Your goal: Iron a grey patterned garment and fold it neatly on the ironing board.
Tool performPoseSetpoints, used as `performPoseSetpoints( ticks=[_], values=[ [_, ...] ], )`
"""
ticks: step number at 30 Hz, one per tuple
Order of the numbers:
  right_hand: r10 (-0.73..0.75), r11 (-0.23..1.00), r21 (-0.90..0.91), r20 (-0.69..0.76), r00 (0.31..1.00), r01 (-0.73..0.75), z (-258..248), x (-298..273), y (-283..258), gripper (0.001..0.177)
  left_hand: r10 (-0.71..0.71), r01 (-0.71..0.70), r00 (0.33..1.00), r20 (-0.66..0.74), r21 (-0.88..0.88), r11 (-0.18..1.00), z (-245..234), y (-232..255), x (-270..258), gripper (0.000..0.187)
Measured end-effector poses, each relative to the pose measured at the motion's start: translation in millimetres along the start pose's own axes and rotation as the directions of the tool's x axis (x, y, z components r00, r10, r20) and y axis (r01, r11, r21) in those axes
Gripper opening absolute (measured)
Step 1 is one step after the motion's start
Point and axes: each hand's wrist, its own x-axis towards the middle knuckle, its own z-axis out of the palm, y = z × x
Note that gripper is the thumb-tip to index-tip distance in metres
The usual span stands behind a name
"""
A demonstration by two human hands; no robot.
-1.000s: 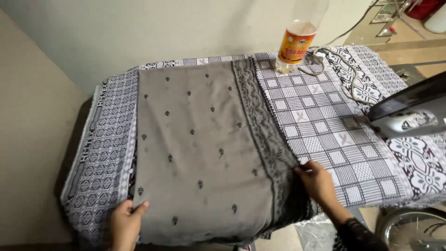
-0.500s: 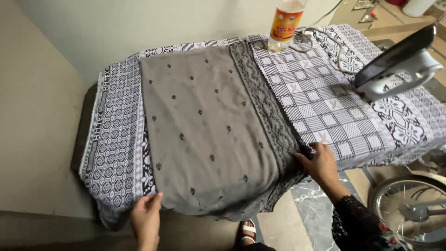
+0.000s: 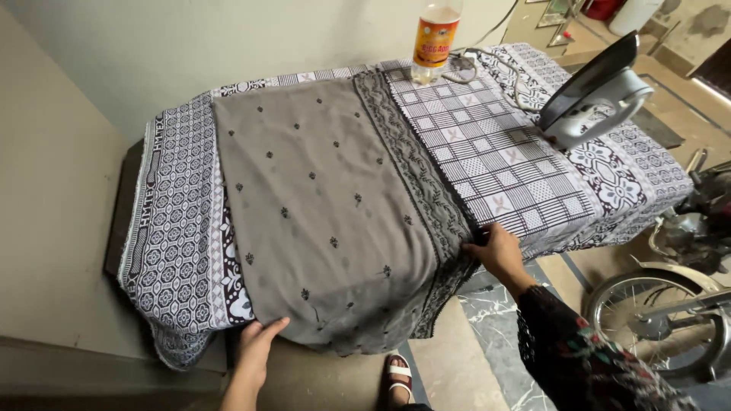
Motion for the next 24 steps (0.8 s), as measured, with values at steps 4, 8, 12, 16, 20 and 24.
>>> performPoseSetpoints(
  ticks=[4, 8, 12, 16, 20, 24],
  values=[
    [0.090, 0.996, -0.019, 0.281, 0.956, -0.088, 9.0, 8.7, 3.8, 0.052, -0.069, 0.067, 0.997, 0.032, 0.058, 0.996, 6.3, 10.2, -10.1, 0.053],
    [0.065, 0.998, 0.002, 0.360, 0.931, -0.070, 10.3, 5.0, -1.0, 0.037, -0.062, 0.049, 0.990, 0.126, 0.109, 0.993, 13.4, 10.3, -8.2, 0.069],
    [0.123, 0.923, 0.291, 0.399, 0.909, -0.253, 6.3, 16.1, 22.9, 0.038, 0.035, -0.056, 0.993, 0.111, 0.189, 0.980, 27.7, 43.7, -17.4, 0.080],
    [0.010, 0.611, 0.689, 0.487, 0.873, -0.391, -65.7, 36.0, -8.7, 0.035, 0.149, -0.180, 0.965, 0.217, 0.127, 0.975, 23.5, 127.8, -49.3, 0.076],
    [-0.259, 0.285, 0.890, 0.429, 0.866, -0.356, -89.5, 112.1, 28.7, 0.028, 0.283, -0.298, 0.913, 0.294, 0.007, 0.954, 26.5, 232.7, -69.1, 0.063],
    [-0.220, 0.238, 0.898, 0.421, 0.880, -0.370, -169.1, 113.7, -72.9, 0.020, 0.290, -0.260, 0.900, 0.325, -0.134, 0.956, 49.5, 310.7, -49.1, 0.047]
  ],
)
